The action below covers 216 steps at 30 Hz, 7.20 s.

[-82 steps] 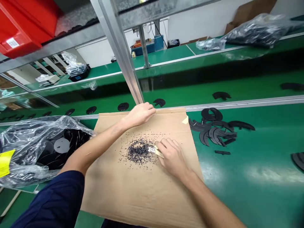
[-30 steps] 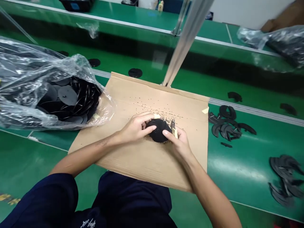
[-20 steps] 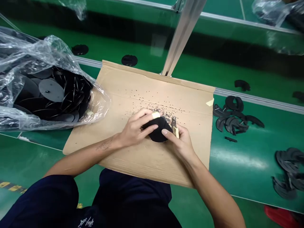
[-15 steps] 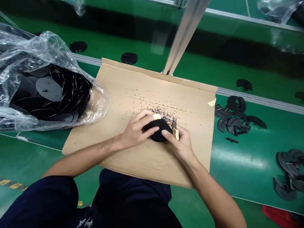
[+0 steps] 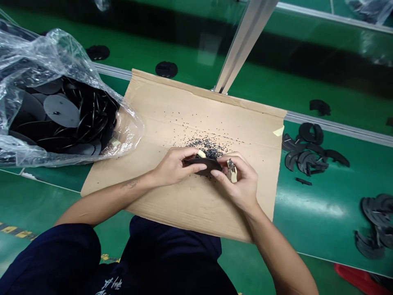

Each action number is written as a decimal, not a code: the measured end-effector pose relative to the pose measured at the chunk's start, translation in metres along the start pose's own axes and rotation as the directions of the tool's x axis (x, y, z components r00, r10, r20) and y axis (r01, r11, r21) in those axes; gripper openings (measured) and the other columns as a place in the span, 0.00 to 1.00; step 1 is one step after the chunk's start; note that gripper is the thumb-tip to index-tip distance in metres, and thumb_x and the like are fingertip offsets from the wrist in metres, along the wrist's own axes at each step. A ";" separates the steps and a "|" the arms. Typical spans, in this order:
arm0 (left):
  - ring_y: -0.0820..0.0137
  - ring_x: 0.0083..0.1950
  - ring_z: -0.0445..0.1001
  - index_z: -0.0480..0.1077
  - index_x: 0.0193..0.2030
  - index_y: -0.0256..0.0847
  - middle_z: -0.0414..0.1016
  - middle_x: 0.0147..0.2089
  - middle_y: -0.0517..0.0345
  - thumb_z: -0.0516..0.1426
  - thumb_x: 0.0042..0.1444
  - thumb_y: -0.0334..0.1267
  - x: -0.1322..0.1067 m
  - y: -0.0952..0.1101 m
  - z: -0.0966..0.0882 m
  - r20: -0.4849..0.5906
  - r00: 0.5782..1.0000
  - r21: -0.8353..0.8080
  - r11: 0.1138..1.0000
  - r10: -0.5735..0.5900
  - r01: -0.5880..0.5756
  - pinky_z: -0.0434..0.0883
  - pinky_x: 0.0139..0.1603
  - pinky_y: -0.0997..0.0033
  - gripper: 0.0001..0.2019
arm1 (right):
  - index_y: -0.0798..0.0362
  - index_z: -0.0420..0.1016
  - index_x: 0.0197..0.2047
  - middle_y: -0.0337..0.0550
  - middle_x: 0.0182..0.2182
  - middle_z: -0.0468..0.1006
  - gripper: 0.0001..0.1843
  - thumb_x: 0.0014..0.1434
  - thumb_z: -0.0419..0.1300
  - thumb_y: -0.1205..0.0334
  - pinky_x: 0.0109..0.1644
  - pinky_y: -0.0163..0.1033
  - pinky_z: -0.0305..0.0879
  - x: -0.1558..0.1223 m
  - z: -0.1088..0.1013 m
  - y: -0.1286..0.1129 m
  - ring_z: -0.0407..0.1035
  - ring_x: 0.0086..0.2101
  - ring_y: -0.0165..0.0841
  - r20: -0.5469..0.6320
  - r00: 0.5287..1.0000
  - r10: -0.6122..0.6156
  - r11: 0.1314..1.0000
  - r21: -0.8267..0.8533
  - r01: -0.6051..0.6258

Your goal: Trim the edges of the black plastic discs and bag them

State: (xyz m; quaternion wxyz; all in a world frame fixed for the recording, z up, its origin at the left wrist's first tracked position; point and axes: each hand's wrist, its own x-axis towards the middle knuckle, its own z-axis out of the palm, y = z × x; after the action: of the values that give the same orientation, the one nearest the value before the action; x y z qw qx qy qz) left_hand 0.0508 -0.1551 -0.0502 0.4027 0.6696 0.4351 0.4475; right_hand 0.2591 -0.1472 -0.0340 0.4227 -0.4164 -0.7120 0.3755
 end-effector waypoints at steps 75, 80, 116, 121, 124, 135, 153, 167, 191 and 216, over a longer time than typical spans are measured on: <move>0.72 0.41 0.77 0.79 0.49 0.42 0.80 0.40 0.53 0.65 0.61 0.38 -0.005 0.003 -0.009 0.020 0.950 0.106 0.945 0.310 -0.311 0.75 0.41 0.72 0.10 | 0.50 0.77 0.48 0.45 0.32 0.80 0.08 0.66 0.59 0.64 0.36 0.42 0.65 -0.001 -0.011 0.017 0.71 0.31 0.36 0.242 0.925 -0.293 0.774 -0.508 0.378; 0.72 0.40 0.77 0.79 0.47 0.40 0.80 0.40 0.53 0.66 0.61 0.37 -0.006 0.002 -0.008 0.021 0.943 0.118 0.936 0.332 -0.332 0.74 0.41 0.71 0.09 | 0.52 0.77 0.45 0.43 0.28 0.77 0.06 0.66 0.60 0.65 0.33 0.41 0.62 -0.001 -0.011 0.015 0.66 0.27 0.34 0.245 0.911 -0.332 0.703 -0.579 0.412; 0.70 0.45 0.78 0.74 0.47 0.37 0.79 0.43 0.52 0.61 0.65 0.34 -0.004 0.000 -0.012 0.027 0.923 0.322 0.870 0.385 -0.372 0.76 0.45 0.69 0.06 | 0.52 0.75 0.42 0.43 0.31 0.79 0.03 0.64 0.61 0.68 0.34 0.40 0.63 -0.002 -0.003 0.010 0.70 0.30 0.33 0.158 0.938 -0.308 0.868 -0.357 0.345; 0.69 0.42 0.74 0.71 0.51 0.37 0.77 0.41 0.53 0.54 0.67 0.27 -0.004 -0.001 -0.008 0.242 0.892 0.640 0.628 0.382 -0.443 0.74 0.42 0.68 0.09 | 0.53 0.75 0.42 0.40 0.26 0.76 0.08 0.61 0.62 0.74 0.30 0.40 0.53 -0.005 -0.004 0.007 0.64 0.26 0.31 0.251 0.818 -0.518 0.667 -0.480 0.570; 0.69 0.44 0.75 0.71 0.53 0.39 0.77 0.43 0.53 0.51 0.67 0.25 -0.005 -0.001 -0.006 0.234 0.893 0.607 0.660 0.384 -0.443 0.76 0.44 0.68 0.13 | 0.52 0.74 0.42 0.39 0.27 0.76 0.06 0.62 0.64 0.71 0.31 0.39 0.59 -0.003 -0.006 0.003 0.67 0.27 0.31 0.230 0.863 -0.450 0.837 -0.229 0.497; 0.69 0.50 0.79 0.74 0.52 0.37 0.80 0.48 0.48 0.59 0.60 0.23 -0.006 0.000 -0.008 0.100 0.933 0.138 0.924 0.346 -0.357 0.79 0.50 0.69 0.14 | 0.55 0.77 0.45 0.44 0.32 0.78 0.08 0.66 0.57 0.68 0.35 0.40 0.61 0.003 -0.016 0.014 0.68 0.31 0.34 0.265 0.921 -0.284 0.771 -0.508 0.384; 0.73 0.44 0.82 0.78 0.49 0.39 0.83 0.43 0.51 0.61 0.63 0.29 -0.010 -0.001 -0.004 0.032 0.920 0.143 0.910 0.390 -0.390 0.79 0.44 0.77 0.09 | 0.54 0.78 0.47 0.42 0.30 0.76 0.09 0.66 0.58 0.67 0.35 0.40 0.59 -0.003 -0.015 0.012 0.65 0.30 0.33 0.267 0.920 -0.286 0.715 -0.580 0.391; 0.73 0.43 0.82 0.78 0.48 0.40 0.84 0.42 0.53 0.63 0.63 0.32 -0.012 -0.002 -0.002 0.017 0.924 0.134 0.915 0.381 -0.380 0.79 0.42 0.77 0.08 | 0.53 0.79 0.39 0.37 0.20 0.72 0.06 0.67 0.60 0.67 0.29 0.39 0.54 -0.005 -0.009 0.006 0.62 0.23 0.30 0.230 0.894 -0.385 0.536 -0.733 0.419; 0.68 0.43 0.76 0.74 0.49 0.37 0.79 0.42 0.50 0.42 0.75 0.49 0.085 0.005 -0.057 -0.029 0.969 0.410 0.887 0.245 -0.212 0.75 0.46 0.66 0.23 | 0.54 0.76 0.43 0.46 0.34 0.80 0.09 0.60 0.58 0.68 0.39 0.41 0.66 0.002 -0.018 0.032 0.72 0.34 0.38 0.099 0.961 -0.260 0.764 -0.587 0.267; 0.62 0.59 0.73 0.71 0.60 0.41 0.75 0.59 0.48 0.46 0.71 0.38 0.249 0.005 0.124 0.532 0.839 0.666 0.558 0.110 -0.495 0.70 0.61 0.61 0.18 | 0.53 0.73 0.45 0.46 0.40 0.78 0.06 0.64 0.61 0.65 0.50 0.43 0.61 -0.020 -0.012 0.015 0.70 0.45 0.39 0.341 0.940 -0.003 0.709 -0.662 0.242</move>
State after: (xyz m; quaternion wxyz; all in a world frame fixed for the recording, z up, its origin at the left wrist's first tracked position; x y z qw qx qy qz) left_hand 0.2251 0.0592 -0.0177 0.0697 0.9235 0.3590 0.1162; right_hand 0.2798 -0.1582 -0.0492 0.1406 -0.4302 -0.8846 0.1127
